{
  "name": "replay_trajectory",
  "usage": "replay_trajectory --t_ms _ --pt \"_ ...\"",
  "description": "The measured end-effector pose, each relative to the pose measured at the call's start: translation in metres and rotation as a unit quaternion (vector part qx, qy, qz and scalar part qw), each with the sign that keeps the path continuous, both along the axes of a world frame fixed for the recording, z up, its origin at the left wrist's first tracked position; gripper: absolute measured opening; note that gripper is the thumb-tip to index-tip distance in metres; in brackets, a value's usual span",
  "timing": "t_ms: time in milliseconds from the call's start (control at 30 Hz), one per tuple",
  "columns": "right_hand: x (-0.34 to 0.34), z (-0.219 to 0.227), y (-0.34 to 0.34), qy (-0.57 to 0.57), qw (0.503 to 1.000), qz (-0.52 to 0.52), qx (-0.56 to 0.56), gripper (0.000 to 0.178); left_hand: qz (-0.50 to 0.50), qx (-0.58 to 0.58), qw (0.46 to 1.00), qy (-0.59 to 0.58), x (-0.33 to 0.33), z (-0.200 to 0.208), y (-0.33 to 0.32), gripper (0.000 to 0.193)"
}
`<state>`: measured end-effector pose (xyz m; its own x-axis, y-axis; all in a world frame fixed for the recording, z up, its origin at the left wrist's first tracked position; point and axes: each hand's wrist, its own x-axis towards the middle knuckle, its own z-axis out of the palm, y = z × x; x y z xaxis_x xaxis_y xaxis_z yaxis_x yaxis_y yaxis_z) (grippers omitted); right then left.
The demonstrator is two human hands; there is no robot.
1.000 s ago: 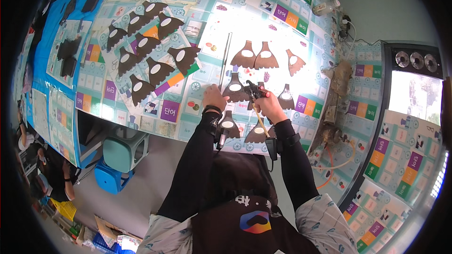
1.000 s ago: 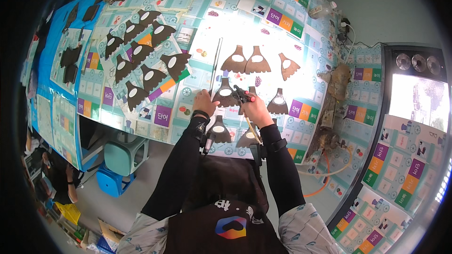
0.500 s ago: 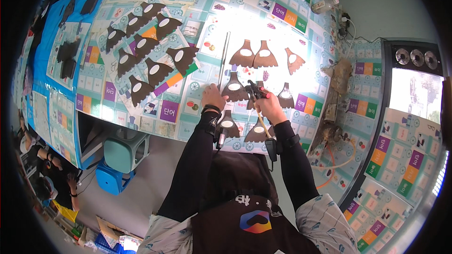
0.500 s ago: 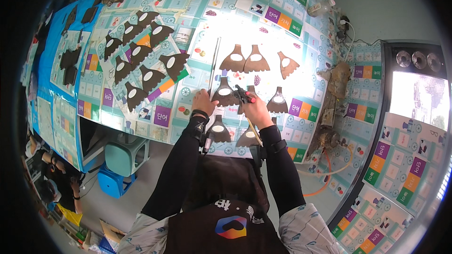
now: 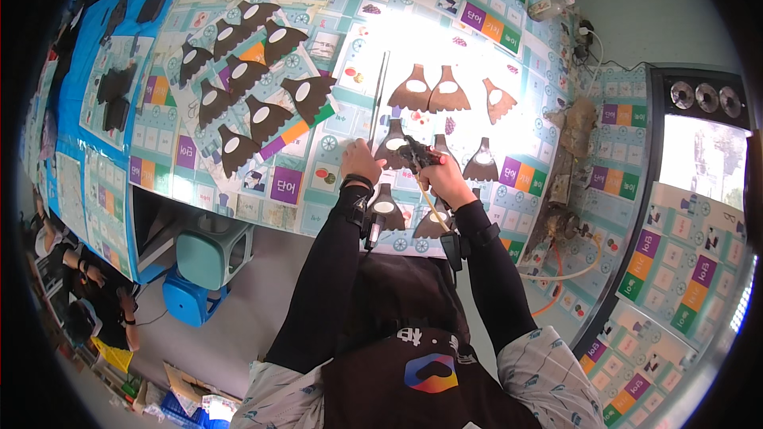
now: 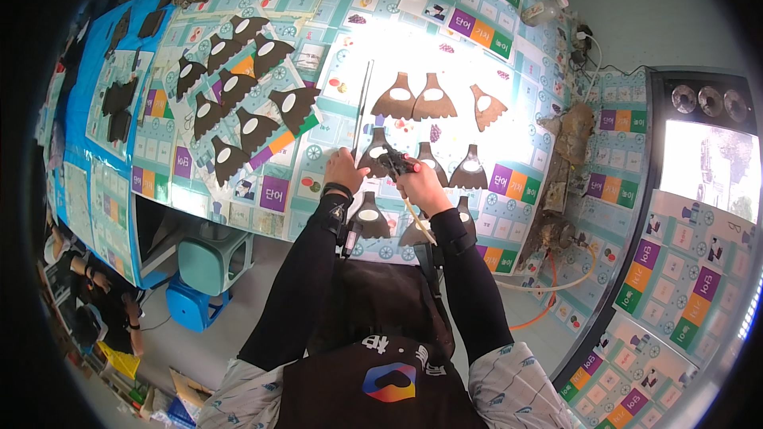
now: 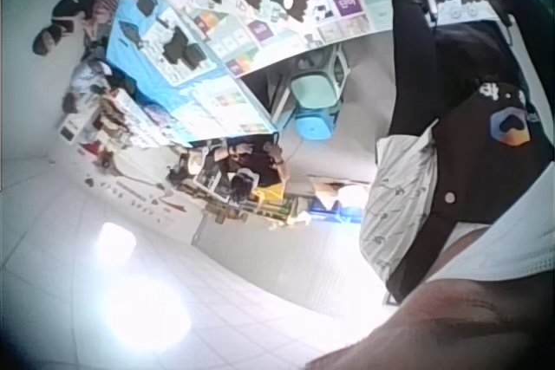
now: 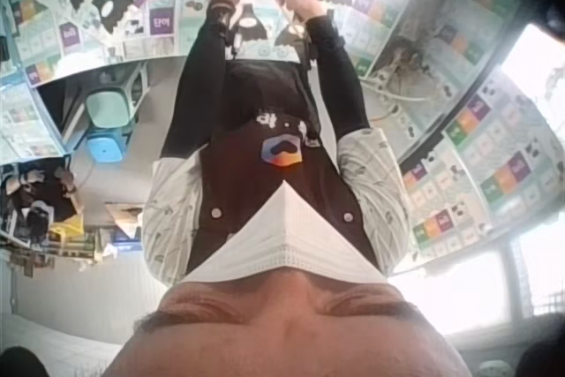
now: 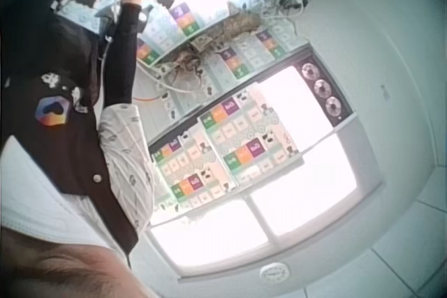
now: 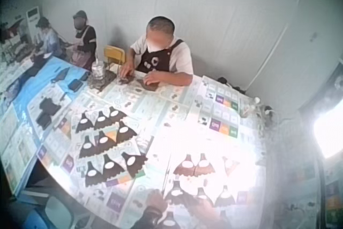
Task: Applying glue and assembling decorative and functional components onto shoe upper materials.
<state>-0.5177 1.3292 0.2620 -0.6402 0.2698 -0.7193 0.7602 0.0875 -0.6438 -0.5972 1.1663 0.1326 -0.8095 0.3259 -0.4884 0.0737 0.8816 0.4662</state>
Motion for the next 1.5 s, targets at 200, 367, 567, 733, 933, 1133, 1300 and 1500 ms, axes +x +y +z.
replay_trajectory --t_ms 200,367,567,733,933,1133,1300,1500 --pt "0.005 0.001 0.005 0.006 1.000 -0.004 0.018 0.007 0.006 0.013 1.000 0.024 0.001 -0.002 -0.002 0.057" --pt "0.017 -0.011 0.018 0.036 0.999 -0.018 0.035 0.011 0.009 0.002 1.000 0.015 0.000 0.005 0.001 0.054" --pt "0.010 -0.003 0.010 0.042 0.998 -0.033 0.033 0.009 0.013 0.007 1.000 0.021 0.001 0.004 0.001 0.053" --pt "0.003 -0.004 -0.001 0.003 0.999 -0.010 -0.033 0.010 0.015 0.021 0.999 0.042 0.003 -0.006 -0.001 0.053" --pt "0.010 -0.005 0.003 0.016 0.998 -0.001 0.053 0.014 0.024 0.022 0.999 0.037 0.003 -0.006 -0.002 0.052" --pt "0.007 -0.008 0.006 0.047 0.999 -0.025 0.001 0.022 0.014 0.016 1.000 0.003 -0.002 0.003 -0.001 0.054" --pt "0.003 -0.015 0.005 0.076 0.995 -0.025 0.054 0.024 0.006 0.008 1.000 -0.008 -0.003 0.007 0.000 0.057" --pt "0.015 -0.012 0.014 0.078 0.996 -0.010 0.051 0.027 0.001 0.009 1.000 -0.024 -0.006 0.005 -0.003 0.060"
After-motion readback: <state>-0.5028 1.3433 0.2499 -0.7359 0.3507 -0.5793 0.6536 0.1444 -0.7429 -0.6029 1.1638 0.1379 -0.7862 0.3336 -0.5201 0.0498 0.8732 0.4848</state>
